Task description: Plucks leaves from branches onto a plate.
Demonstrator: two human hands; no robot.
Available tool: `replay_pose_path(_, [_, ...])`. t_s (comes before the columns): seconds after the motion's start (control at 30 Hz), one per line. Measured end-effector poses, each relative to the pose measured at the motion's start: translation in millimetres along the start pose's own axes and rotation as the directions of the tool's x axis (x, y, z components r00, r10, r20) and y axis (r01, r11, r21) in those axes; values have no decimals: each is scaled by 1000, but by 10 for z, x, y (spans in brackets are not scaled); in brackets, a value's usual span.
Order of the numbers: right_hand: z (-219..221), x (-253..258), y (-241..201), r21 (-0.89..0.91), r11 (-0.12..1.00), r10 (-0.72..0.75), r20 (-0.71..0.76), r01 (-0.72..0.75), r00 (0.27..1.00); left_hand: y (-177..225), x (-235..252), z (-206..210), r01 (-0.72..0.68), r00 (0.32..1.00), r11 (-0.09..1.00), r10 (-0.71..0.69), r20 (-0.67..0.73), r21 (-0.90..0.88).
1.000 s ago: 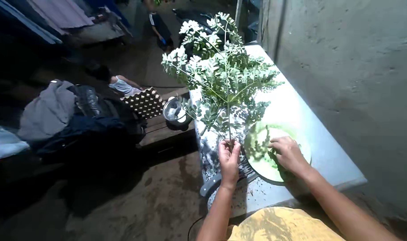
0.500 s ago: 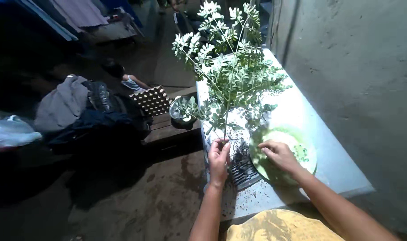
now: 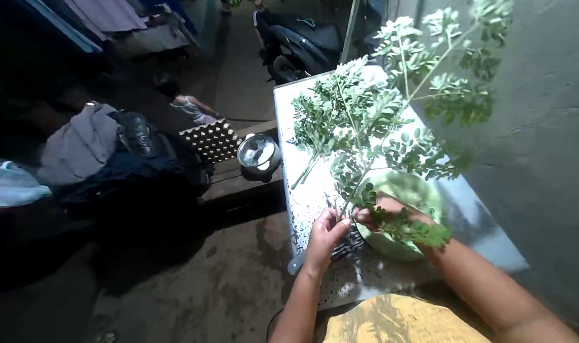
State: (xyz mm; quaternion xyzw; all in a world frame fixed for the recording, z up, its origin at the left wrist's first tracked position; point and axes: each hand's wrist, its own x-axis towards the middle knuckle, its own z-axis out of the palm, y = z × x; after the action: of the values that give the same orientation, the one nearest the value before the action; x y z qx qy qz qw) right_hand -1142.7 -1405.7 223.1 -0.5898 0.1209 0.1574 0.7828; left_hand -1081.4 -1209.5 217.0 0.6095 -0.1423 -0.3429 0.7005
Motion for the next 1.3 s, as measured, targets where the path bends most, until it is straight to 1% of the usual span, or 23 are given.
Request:
replay_pose_path(0.07, [27,-31,-79,-80,993,83,-71,-88,994,-11,15,38,-23,999,999,23,-24,30])
replay_pose_path(0.1, [12,-48,-78,-82,994,66,-69,-72,995,-14,24,55,-26,999,999,28,-39,40])
replay_pose_path(0.2, [-50,-61,-12,-150,983,-108,-21,103,994,-25,50,77,-21,998,999,24,-50,48])
replay_pose_path(0.23, [-73,-59,-5,-183,977,-120,-22,114,993,-22,53,84,-12,999,999,15,-46,51])
replay_pose_path(0.33, [-120,-98,-10,-181,983,-30,-74,16,997,-25,55,92,25,1000,998,-24,-20,57])
replay_pose_path(0.37, [-178,-112,17,-187,982,-53,-79,37,995,-28,55,93,35,999,998,-34,-16,49])
replay_pose_path(0.43, [-280,-176,41,-162,983,-116,-183,86,976,-34,50,76,46,999,999,-46,-29,21])
replay_pose_path(0.5, [-354,-234,-8,-65,996,-85,-351,67,933,-24,42,45,39,998,999,-37,-58,21])
replay_pose_path(0.57, [-454,-248,-13,-94,995,-55,-455,14,889,-18,44,27,15,994,999,-11,-107,33])
replay_pose_path(0.6, [-508,-254,14,-160,987,-58,-495,-25,867,-14,52,35,-1,991,999,5,-135,32])
replay_pose_path(0.63, [-550,-269,46,-259,962,-68,-524,-83,849,-14,63,55,-20,986,999,24,-165,25])
replay_pose_path(0.7, [-600,-332,126,-521,830,-129,-522,-196,843,2,84,122,-62,973,998,60,-221,-1])
replay_pose_path(0.73, [-606,-365,184,-645,734,-191,-499,-215,845,4,95,159,-89,966,996,84,-246,-11])
replay_pose_path(0.8, [-578,-427,276,-787,580,-323,-457,-208,828,-2,112,227,-156,944,988,142,-299,-23])
replay_pose_path(0.87, [-501,-491,309,-804,546,-438,-515,-237,737,-29,124,283,-242,913,970,219,-344,-24])
replay_pose_path(0.93, [-420,-535,338,-757,606,-537,-616,-243,577,-77,139,315,-327,880,945,297,-371,-18])
replay_pose_path(1.0, [-312,-546,378,-739,655,-629,-650,-160,427,-99,151,344,-343,865,939,309,-394,-18])
replay_pose_path(1.03, [-238,-551,397,-754,649,-673,-631,-100,386,-100,154,362,-335,862,942,305,-406,-4])
replay_pose_path(1.07, [-145,-564,411,-769,638,-701,-602,-40,381,-99,150,382,-315,860,949,299,-414,31])
replay_pose_path(1.13, [69,-561,420,-724,684,-678,-586,88,445,-80,124,429,-266,863,951,307,-400,156])
replay_pose_path(1.17, [165,-529,401,-643,752,-619,-614,144,490,-64,109,455,-243,868,942,318,-381,232])
replay_pose_path(1.23, [270,-443,314,-390,895,-441,-704,216,557,-51,73,528,-207,890,925,313,-332,318])
replay_pose_path(1.3, [249,-384,211,-152,968,-244,-756,200,607,-120,47,602,-214,905,920,313,-288,329])
